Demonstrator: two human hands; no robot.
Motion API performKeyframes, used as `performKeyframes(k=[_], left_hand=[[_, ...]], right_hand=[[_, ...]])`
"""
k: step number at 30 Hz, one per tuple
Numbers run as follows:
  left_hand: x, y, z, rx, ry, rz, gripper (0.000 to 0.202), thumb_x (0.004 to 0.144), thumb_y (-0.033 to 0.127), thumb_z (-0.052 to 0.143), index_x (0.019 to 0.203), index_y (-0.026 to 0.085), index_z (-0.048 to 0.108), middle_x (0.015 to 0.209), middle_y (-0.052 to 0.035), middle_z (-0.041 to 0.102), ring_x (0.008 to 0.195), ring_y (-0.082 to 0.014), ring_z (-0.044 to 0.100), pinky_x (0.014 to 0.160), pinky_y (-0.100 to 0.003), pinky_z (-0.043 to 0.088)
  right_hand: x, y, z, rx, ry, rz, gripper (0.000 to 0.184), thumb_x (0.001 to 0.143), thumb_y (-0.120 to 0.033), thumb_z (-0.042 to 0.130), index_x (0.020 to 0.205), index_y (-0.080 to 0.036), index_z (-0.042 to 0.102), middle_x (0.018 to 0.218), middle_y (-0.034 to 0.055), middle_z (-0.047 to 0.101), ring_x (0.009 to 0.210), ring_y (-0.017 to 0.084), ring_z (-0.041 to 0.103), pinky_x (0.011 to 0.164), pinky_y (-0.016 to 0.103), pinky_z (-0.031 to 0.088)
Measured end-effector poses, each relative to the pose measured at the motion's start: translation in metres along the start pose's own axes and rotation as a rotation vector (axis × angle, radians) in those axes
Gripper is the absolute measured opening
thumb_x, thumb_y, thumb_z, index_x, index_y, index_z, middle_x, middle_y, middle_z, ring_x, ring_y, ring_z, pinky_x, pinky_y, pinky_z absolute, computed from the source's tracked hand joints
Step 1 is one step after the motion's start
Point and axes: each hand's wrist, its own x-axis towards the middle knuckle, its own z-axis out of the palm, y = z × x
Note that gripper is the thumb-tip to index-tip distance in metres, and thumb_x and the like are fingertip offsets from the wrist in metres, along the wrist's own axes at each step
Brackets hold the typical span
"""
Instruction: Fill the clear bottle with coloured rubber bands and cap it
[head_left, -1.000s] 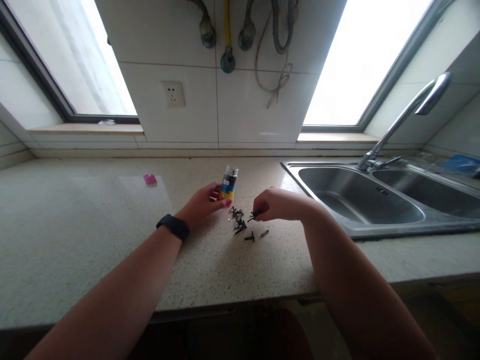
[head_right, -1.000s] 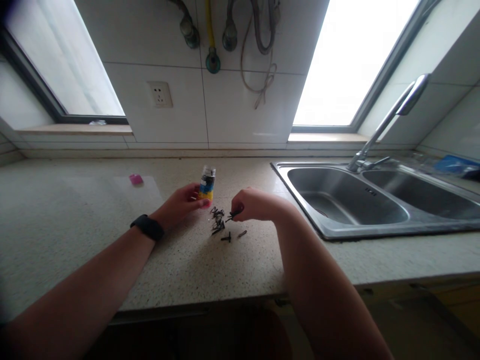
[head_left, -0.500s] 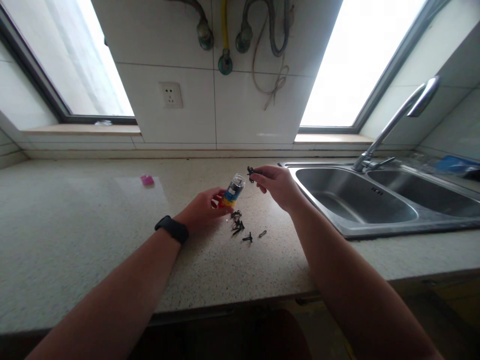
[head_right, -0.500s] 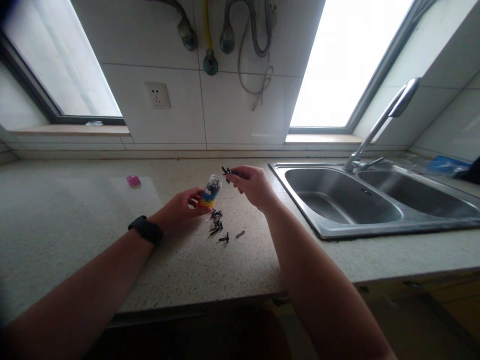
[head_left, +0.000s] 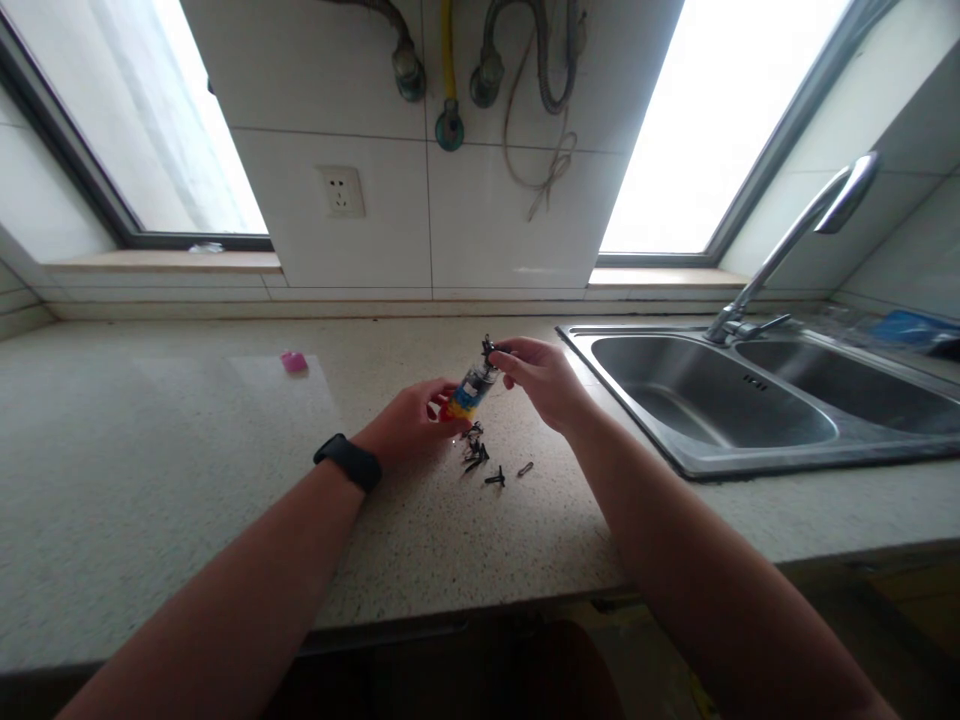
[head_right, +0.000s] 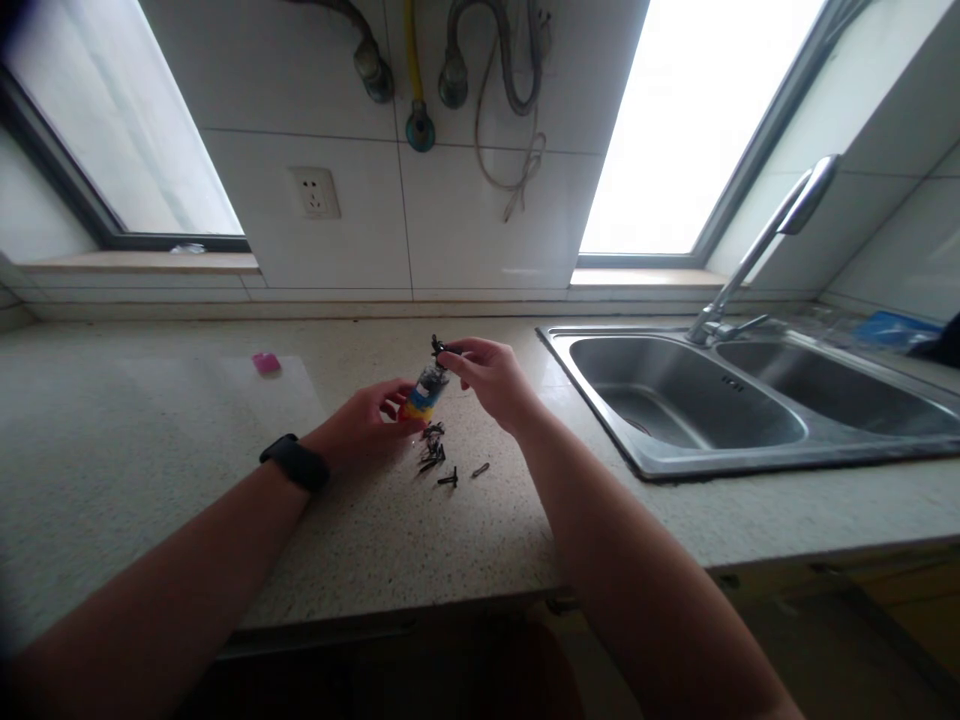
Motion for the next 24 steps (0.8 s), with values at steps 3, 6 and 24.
performKeyframes(k=[3,6,24], left_hand=[[0.0,0.0,0.0,0.002,0.006,0.0,0.045,0.081,0.04,0.073,0.121,0.02,0.062,0.11,-0.0059,0.069,0.089,-0.0181,0.063,0.076,-0.032,0.047],[0.0,0.0,0.0,0.004,0.016,0.01,0.046,0.082,0.04,0.072,0.121,0.02,0.062,0.11,-0.0058,0.069,0.087,-0.0178,0.063,0.075,-0.032,0.047],[0.001,-0.001,0.002,0.075,0.08,-0.03,0.046,0.079,0.041,0.074,0.118,0.019,0.063,0.108,-0.0078,0.07,0.081,-0.0174,0.063,0.071,-0.032,0.049]], right_hand=[[-0.002,-0.001,0.002,0.006,-0.035,0.01,0.032,0.075,-0.043,0.078,0.092,-0.017,0.073,0.074,0.0024,0.064,0.056,0.01,0.049,0.053,0.028,0.038],[-0.002,0.0,0.003,0.019,-0.04,0.01,0.032,0.077,-0.045,0.076,0.093,-0.017,0.073,0.076,0.003,0.065,0.057,0.01,0.05,0.053,0.029,0.039],[-0.001,0.01,0.013,0.084,-0.002,0.009,0.035,0.082,-0.047,0.07,0.105,-0.021,0.072,0.081,0.0033,0.061,0.07,0.012,0.052,0.055,0.026,0.044]])
